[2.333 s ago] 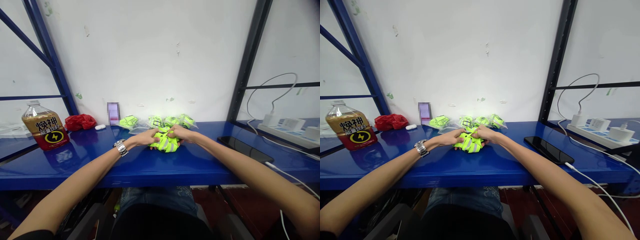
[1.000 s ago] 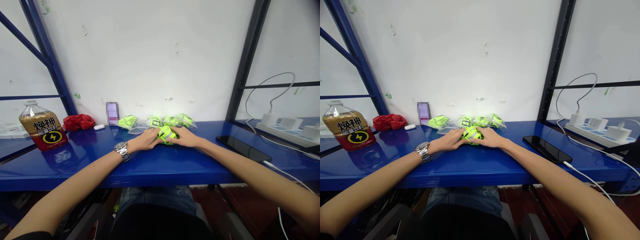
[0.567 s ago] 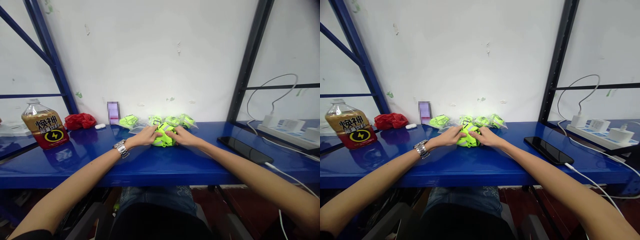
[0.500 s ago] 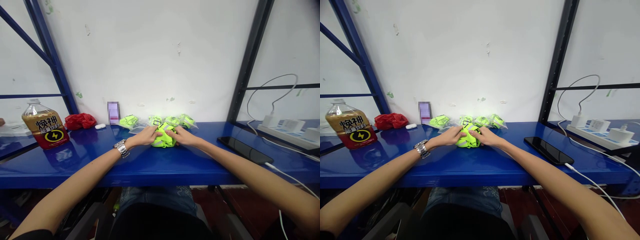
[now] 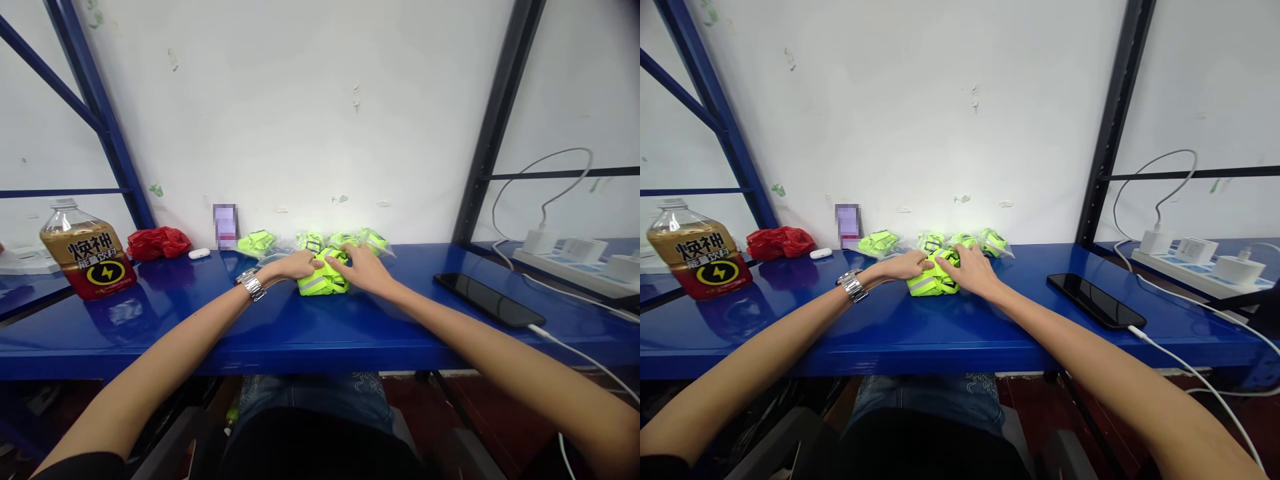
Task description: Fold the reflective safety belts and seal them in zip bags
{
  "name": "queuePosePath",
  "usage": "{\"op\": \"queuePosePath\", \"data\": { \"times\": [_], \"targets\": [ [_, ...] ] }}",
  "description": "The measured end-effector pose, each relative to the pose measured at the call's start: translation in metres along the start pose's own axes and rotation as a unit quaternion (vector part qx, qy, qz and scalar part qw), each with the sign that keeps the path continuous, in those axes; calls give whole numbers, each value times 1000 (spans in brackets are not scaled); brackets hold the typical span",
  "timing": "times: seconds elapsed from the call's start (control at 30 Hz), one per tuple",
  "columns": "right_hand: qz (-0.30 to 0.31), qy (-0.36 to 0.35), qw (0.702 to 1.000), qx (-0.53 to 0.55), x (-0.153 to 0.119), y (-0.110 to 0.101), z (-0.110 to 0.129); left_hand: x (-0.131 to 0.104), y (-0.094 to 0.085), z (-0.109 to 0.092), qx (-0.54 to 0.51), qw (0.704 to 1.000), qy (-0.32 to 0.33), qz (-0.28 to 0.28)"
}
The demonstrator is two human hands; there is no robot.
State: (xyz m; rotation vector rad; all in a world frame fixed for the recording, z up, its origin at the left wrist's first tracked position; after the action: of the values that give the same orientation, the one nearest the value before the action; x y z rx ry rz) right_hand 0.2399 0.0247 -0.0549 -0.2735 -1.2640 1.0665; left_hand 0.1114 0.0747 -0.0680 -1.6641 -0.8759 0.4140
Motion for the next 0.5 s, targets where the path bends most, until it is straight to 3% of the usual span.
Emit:
{"op": "queuePosePath", "data": {
  "times": [0.07, 0.1, 0.2, 0.27, 0.4, 0.5],
  "targets": [
    [-69, -55, 996, -24, 0, -11, 5, 2, 0, -1, 6, 1000, 0, 5],
    [-75, -92, 993, -20, -1, -11, 10, 3, -1, -1, 8, 1000, 2, 8],
    [34, -198, 979, 16, -8, 10, 25, 6, 1, 0, 1, 1000, 8, 24],
    [104, -219, 970, 17, -12, 26, 28, 8, 3, 4, -14, 999, 3, 39],
    [125, -219, 968, 4, -10, 33, 27, 11, 9, 9, 22, 999, 3, 41],
    [142, -211, 967, -1, -4, 34, 24, 10, 10, 5, 76, 997, 32, -6]
  ]
}}
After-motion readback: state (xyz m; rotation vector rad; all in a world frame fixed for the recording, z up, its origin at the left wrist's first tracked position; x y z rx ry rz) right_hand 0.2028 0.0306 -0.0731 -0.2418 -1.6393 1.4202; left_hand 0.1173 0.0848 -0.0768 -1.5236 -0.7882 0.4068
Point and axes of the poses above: each hand's wrist, its own x-axis towards the middle knuckle, its own y-axis out of the palm, z = x × y, the point moved 8 cm from there along x, towards the middle knuckle, and after that the axes turned 5 degrees about -z, right-handed, at the moved point
